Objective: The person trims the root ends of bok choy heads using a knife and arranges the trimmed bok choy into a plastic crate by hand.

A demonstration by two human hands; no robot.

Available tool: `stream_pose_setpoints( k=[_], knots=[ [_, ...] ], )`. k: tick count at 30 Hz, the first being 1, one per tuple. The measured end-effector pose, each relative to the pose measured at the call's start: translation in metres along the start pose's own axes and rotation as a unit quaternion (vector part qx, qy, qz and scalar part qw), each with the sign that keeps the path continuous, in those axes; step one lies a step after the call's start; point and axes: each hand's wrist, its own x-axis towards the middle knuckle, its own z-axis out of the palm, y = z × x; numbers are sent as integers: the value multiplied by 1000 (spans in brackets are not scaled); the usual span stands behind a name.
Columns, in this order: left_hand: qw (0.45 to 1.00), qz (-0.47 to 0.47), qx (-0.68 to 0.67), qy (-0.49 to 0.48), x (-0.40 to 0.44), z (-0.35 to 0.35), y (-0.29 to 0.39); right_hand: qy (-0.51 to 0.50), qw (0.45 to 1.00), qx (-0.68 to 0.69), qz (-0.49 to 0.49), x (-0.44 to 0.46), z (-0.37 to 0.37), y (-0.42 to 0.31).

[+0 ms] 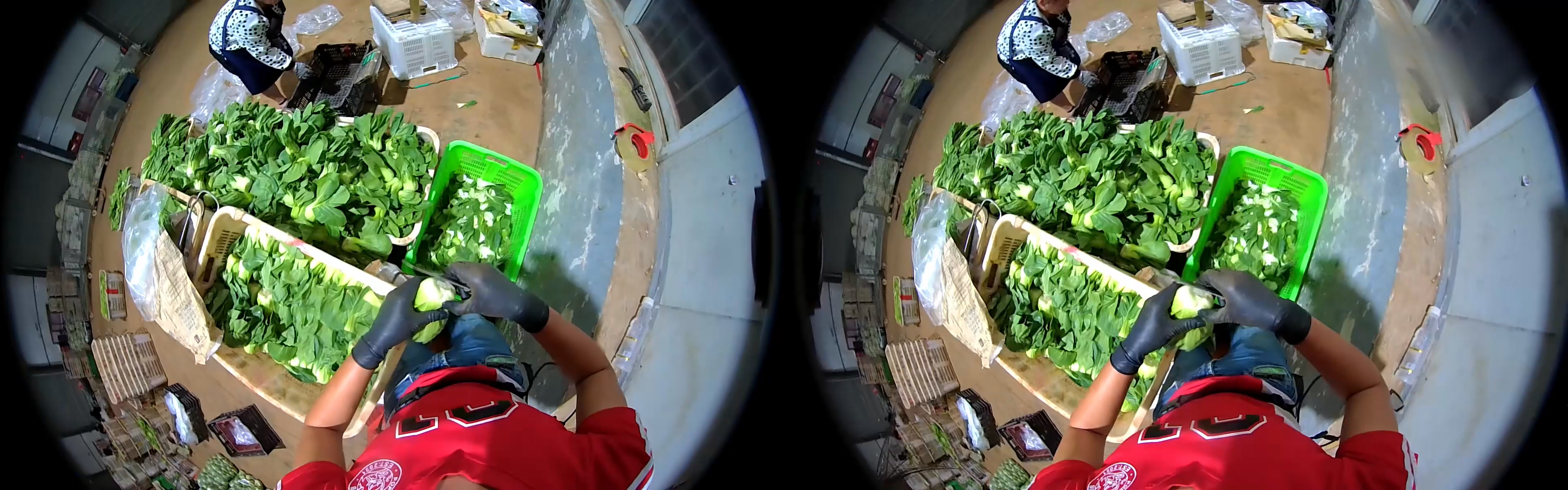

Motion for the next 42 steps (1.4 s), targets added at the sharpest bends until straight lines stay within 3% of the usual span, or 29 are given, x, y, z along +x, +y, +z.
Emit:
stream_pose_setpoints(
  k=[3, 5, 6, 9, 10, 12, 15, 18, 22, 24, 26, 27, 28, 29, 30, 31, 32, 34, 35, 38, 39, 41, 42],
  knots=[
    [999, 11, 2, -47, 14, 5, -6, -37, 999, 2, 35, -8, -3, 14],
    [998, 38, -10, -56, 20, 12, -11, -9, 991, -134, 29, -10, -2, 17],
    [997, 59, -7, -51, 26, 13, -13, -25, 983, -168, 71, -7, -5, 11],
    [995, -26, -51, -84, 36, 11, -12, 69, 980, -179, 56, -9, -3, 31],
    [994, -40, -60, -87, 38, 9, -8, 51, 975, -177, 124, -11, -6, 46],
    [994, -46, -69, -65, 36, 11, -9, 122, 965, -206, 104, -19, -19, 61],
    [989, -63, -131, -42, 35, 14, -11, 154, 950, -225, 150, -30, -23, 52],
    [988, -71, -134, -38, 39, 23, -17, 137, 970, -199, 39, -40, -11, 34],
    [981, -66, -171, -66, 46, 27, -5, 120, 974, -190, 22, -37, -4, 34],
    [976, -70, -193, -68, 46, 28, 3, 87, 973, -184, 107, -39, -2, 45],
    [989, -41, -137, -47, 47, 34, 7, 65, 966, -167, 186, -50, 13, 103],
    [991, -25, -128, -36, 45, 36, 9, -7, 949, -68, 307, -66, 15, 143],
    [993, -7, -117, -20, 47, 37, 8, 95, 956, -274, -53, -103, 38, 210],
    [991, -1, -134, -12, 48, 38, 5, 98, 954, -272, -82, -102, 24, 194],
    [984, -26, -175, -15, 49, 39, -1, 47, 970, 29, 238, -113, 29, 196],
    [972, -84, -221, 9, 42, 45, -12, 87, 914, 144, 368, -116, 28, 183],
    [955, -131, -263, 45, 41, 49, -27, 79, 879, 181, 433, -111, 18, 160],
    [910, -185, -354, 109, 27, 42, -44, 81, 852, 259, 448, -114, 30, 185],
    [902, -152, -380, 139, 19, 34, -62, 90, 826, 288, 476, -102, 29, 176],
    [833, -120, -469, 267, 4, -33, -97, 14, 875, 250, 415, -78, 37, 172],
    [787, -93, -515, 327, 5, -61, -106, -3, 885, 233, 403, -67, 40, 167],
    [824, -79, -402, 392, -10, -134, -126, -15, 901, 197, 386, -44, 44, 145],
    [826, -85, -173, 530, -26, -155, -123, -25, 908, 177, 379, -37, 47, 147]
  ],
)
